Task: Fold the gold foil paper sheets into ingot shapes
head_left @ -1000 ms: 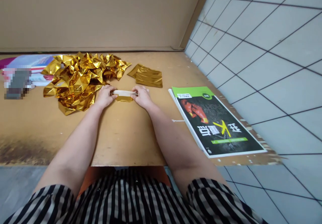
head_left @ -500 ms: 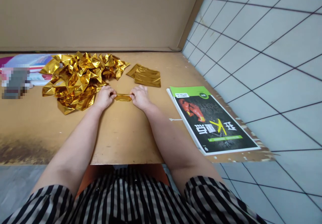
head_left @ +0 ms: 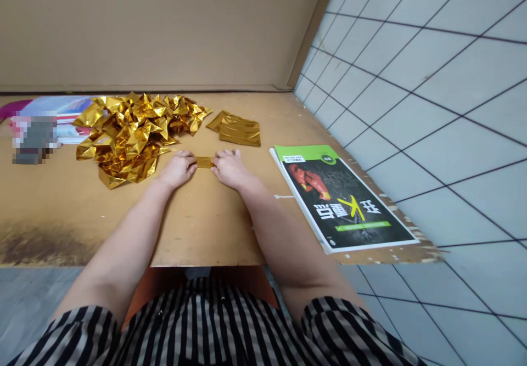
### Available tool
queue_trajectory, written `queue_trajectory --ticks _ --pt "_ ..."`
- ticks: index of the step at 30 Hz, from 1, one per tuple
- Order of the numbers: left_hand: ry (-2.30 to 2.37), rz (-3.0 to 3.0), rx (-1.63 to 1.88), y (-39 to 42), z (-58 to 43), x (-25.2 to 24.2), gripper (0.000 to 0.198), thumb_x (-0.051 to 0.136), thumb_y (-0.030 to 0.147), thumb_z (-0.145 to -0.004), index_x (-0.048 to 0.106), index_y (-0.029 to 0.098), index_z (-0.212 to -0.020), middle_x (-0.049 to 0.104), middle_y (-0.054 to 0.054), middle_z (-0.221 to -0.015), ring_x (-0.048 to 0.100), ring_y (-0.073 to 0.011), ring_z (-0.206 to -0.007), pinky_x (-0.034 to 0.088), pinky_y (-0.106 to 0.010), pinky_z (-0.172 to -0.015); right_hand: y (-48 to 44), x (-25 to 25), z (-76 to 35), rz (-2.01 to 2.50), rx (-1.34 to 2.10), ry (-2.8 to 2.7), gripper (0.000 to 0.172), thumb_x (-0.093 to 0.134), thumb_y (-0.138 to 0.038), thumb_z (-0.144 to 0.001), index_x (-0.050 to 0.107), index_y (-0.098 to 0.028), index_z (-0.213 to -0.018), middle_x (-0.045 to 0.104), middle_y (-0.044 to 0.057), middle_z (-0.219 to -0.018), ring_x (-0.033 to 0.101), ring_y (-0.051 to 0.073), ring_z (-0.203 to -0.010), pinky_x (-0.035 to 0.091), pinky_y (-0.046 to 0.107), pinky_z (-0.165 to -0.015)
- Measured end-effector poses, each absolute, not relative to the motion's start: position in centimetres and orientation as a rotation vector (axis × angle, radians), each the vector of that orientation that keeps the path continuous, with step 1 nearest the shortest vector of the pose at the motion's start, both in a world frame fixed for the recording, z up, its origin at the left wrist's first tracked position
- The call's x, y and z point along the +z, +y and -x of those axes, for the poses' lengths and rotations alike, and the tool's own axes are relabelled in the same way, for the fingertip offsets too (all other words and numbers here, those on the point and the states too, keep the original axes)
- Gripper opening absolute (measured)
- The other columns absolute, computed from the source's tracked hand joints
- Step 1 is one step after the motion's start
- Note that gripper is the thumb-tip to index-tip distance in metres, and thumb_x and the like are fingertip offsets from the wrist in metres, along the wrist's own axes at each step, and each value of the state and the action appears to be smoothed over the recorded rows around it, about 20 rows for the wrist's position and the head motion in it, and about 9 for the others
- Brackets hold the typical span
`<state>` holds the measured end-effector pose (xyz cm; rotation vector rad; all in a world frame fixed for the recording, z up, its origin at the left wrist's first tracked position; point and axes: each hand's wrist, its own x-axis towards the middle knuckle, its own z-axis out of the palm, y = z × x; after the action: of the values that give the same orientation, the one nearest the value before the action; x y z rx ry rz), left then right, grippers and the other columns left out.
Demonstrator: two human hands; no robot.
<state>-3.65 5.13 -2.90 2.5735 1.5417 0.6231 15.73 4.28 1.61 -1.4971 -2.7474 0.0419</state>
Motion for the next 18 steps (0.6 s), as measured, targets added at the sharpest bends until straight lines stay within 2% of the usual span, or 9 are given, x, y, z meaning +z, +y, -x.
queue_trajectory --ticks 6,12,15,18 --pt "1.559 -2.566 0.582 4.9 2.9 -3.2 0.026 0.048 0.029 -0.09 0.07 0.02 -0.1 0.068 -0.01 -0.108 0.06 -0.0254 -0.101 0.048 -0.042 -0.096 4.6 1.0 -16.0 1.461 -0.058 -2.728 0.029 0.05 -0.031 -0.095 0.071 -0.018 -0.111 0.066 0.015 -0.114 0.05 0.03 -0.114 0.026 0.056 -0.105" --pt "1.545 -2.583 0.536 4.5 1.3 -3.6 0.035 0.048 0.037 -0.093 0.063 0.016 -0.117 0.062 -0.014 -0.127 0.054 -0.0274 -0.12 0.042 -0.043 -0.107 5.0 0.6 -16.7 1.5 -0.048 -2.672 0.036 0.043 -0.032 -0.098 0.068 -0.015 -0.118 0.064 0.017 -0.118 0.048 0.032 -0.117 0.023 0.065 -0.107" --pt "1.564 -2.568 0.485 4.3 0.8 -3.7 0.044 0.047 0.041 -0.093 0.059 0.011 -0.124 0.059 -0.018 -0.133 0.05 -0.0293 -0.128 0.038 -0.045 -0.111 5.0 0.4 -16.7 1.49 -0.039 -2.654 0.036 0.042 -0.032 -0.098 0.067 -0.016 -0.118 0.063 0.018 -0.119 0.047 0.032 -0.119 0.023 0.065 -0.108" --pt "1.568 -2.557 0.436 4.3 0.7 -3.7 0.05 0.046 0.043 -0.094 0.057 0.007 -0.127 0.055 -0.021 -0.137 0.047 -0.0304 -0.132 0.036 -0.045 -0.113 5.0 0.0 -16.4 1.483 -0.018 -2.63 0.039 0.04 -0.034 -0.098 0.066 -0.011 -0.117 0.063 0.02 -0.119 0.046 0.031 -0.122 0.021 0.061 -0.111"
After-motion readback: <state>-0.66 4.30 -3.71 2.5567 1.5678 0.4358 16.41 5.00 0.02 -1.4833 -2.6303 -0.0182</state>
